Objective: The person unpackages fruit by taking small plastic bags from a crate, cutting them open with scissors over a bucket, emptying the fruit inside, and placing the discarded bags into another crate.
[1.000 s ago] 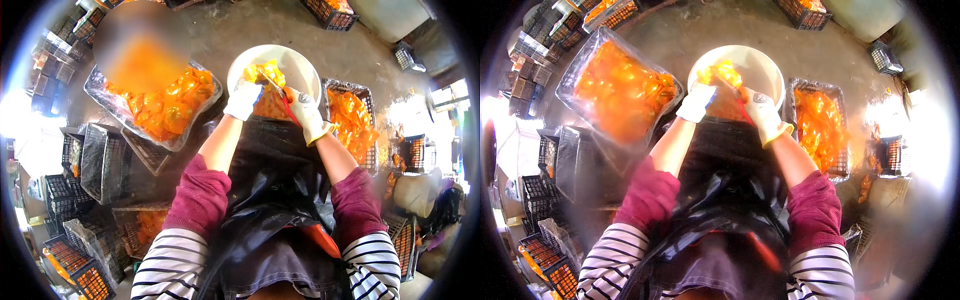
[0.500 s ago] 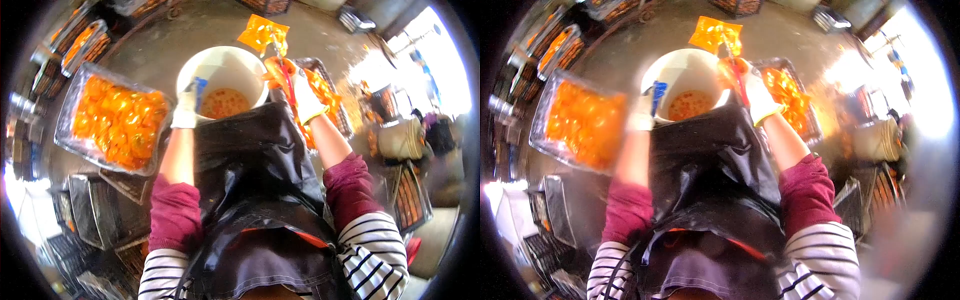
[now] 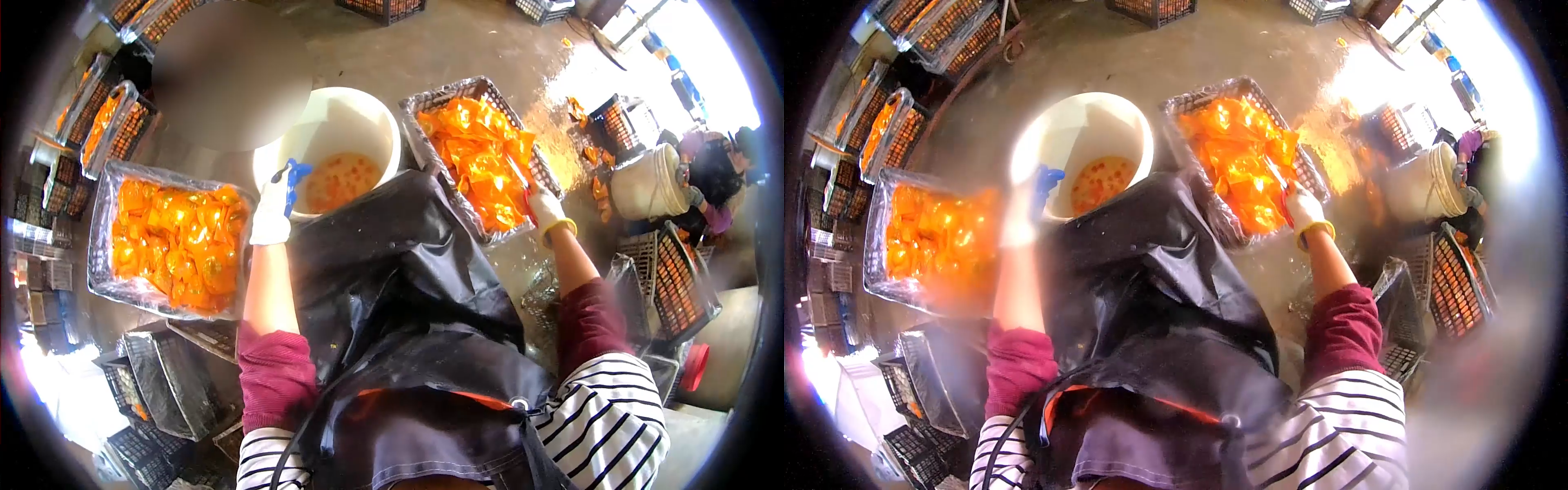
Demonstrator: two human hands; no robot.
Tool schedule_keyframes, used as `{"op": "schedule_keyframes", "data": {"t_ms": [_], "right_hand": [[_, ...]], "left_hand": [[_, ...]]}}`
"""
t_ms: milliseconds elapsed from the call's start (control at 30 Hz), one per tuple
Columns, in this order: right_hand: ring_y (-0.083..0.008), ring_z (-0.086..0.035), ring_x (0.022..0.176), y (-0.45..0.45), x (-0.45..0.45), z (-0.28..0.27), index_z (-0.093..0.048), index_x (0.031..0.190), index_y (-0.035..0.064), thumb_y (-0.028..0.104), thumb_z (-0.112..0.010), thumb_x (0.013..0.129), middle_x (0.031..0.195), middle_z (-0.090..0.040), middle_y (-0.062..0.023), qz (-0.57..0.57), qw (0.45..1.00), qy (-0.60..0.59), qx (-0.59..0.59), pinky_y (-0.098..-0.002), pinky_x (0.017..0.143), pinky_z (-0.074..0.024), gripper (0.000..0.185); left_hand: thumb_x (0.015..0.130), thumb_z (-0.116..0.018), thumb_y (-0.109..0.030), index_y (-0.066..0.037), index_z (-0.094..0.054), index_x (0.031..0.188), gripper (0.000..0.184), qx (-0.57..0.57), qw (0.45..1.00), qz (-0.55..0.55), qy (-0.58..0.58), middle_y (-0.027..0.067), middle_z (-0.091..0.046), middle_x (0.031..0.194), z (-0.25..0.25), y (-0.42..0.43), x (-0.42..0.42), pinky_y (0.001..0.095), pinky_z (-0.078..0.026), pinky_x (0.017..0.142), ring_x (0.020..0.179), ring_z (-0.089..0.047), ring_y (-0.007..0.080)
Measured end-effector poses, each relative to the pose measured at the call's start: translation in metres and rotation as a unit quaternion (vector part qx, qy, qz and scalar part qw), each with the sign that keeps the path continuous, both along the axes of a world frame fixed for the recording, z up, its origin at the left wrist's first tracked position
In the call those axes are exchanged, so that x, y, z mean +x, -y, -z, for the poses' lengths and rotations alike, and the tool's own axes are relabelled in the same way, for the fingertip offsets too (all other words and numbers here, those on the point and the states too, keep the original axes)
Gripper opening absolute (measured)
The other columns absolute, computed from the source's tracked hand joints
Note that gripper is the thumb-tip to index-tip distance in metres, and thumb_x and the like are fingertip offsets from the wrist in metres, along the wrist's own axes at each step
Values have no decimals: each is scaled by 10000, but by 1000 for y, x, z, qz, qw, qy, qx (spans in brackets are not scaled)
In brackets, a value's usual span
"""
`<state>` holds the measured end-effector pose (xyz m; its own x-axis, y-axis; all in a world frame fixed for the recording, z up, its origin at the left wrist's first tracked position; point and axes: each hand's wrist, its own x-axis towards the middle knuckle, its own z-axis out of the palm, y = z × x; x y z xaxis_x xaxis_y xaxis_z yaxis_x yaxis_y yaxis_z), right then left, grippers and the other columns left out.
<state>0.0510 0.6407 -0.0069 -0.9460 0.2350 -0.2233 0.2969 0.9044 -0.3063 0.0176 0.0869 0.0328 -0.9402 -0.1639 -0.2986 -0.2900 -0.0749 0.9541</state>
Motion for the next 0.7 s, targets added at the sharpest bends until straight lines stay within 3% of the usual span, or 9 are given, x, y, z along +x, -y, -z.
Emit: {"op": "schedule_keyframes", "data": {"t_ms": [67, 100, 200, 400, 467, 533, 567, 633, 700], "right_hand": [[-405, -604, 974, 17, -35, -3, -586, 1038, 93, 292, -471, 896, 1040, -641, -217, -61, 996, -59, 28, -455, 832, -469, 270], [-404, -606, 977, 33, -55, -17, -603, 1035, 92, 296, -477, 894, 1041, -641, -220, -69, 996, -43, 26, -448, 840, -473, 278], [-361, -625, 1007, 70, -112, -63, -666, 1009, 82, 270, -505, 882, 1058, -650, -212, -89, 993, 0, 75, -415, 866, -492, 278], [-258, -661, 1018, 72, -204, -25, -708, 1059, 110, 59, -709, 707, 1094, -684, -101, -231, 900, 183, 321, -370, 839, -535, 355], [-245, -657, 1026, 73, -195, 10, -695, 1069, 98, 125, -740, 688, 1088, -684, -102, -219, 912, 143, 315, -352, 837, -540, 384], [-240, -653, 1035, 83, -154, 18, -700, 1041, 111, 184, -786, 627, 1080, -686, -99, -199, 939, 101, 260, -345, 828, -546, 430], [-243, -653, 1038, 86, -146, 20, -717, 988, 123, 165, -797, 583, 1077, -688, -99, -197, 913, 225, 278, -350, 825, -549, 415], [-233, -659, 1031, 77, -121, 29, -735, 947, 133, 126, -809, 526, 1055, -696, -94, -190, 901, 280, 272, -366, 820, -553, 428], [-249, -658, 1032, 50, -95, 56, -730, 1001, 130, 132, -795, 608, 1073, -692, -103, -214, 878, 301, 304, -378, 819, -549, 399]], "left_hand": [[979, -473, -391, -56, -648, 1075, 390, -3, 1000, -4, 12, 78, -668, 992, -3, -4, 5, 337, -415, 929, 961, -571, 171], [986, -435, -419, -45, -646, 1093, 443, -114, 991, 50, 46, 81, -657, 1033, -20, -10, 8, 338, -418, 930, 972, -570, 170], [996, -399, -402, -31, -631, 1122, 455, -127, 985, 102, 51, 93, -636, 1094, -32, -16, 18, 335, -415, 947, 1008, -569, 185], [1000, -385, -319, -22, -595, 1188, 409, -161, 975, 106, 109, 102, -616, 1188, -19, -16, 9, 327, -371, 1006, 1152, -536, 199], [998, -391, -306, -28, -598, 1193, 398, -65, 992, 72, 84, 84, -619, 1190, 8, -6, 8, 321, -375, 1000, 1157, -534, 193], [997, -395, -296, -47, -605, 1198, 382, -231, 952, 146, 136, 65, -622, 1192, -18, -24, 2, 311, -383, 992, 1151, -540, 187], [996, -397, -290, -57, -608, 1200, 375, -309, 921, 181, 154, 55, -623, 1193, -31, -33, -1, 306, -386, 988, 1148, -543, 184], [989, -420, -292, -70, -611, 1207, 365, -324, 915, 213, 114, 45, -620, 1203, -40, -40, -1, 302, -398, 974, 1141, -547, 168], [974, -469, -297, -88, -632, 1184, 338, -301, 925, 213, 91, 31, -629, 1095, -43, -47, -1, 287, -421, 868, 991, -554, 152]]}}
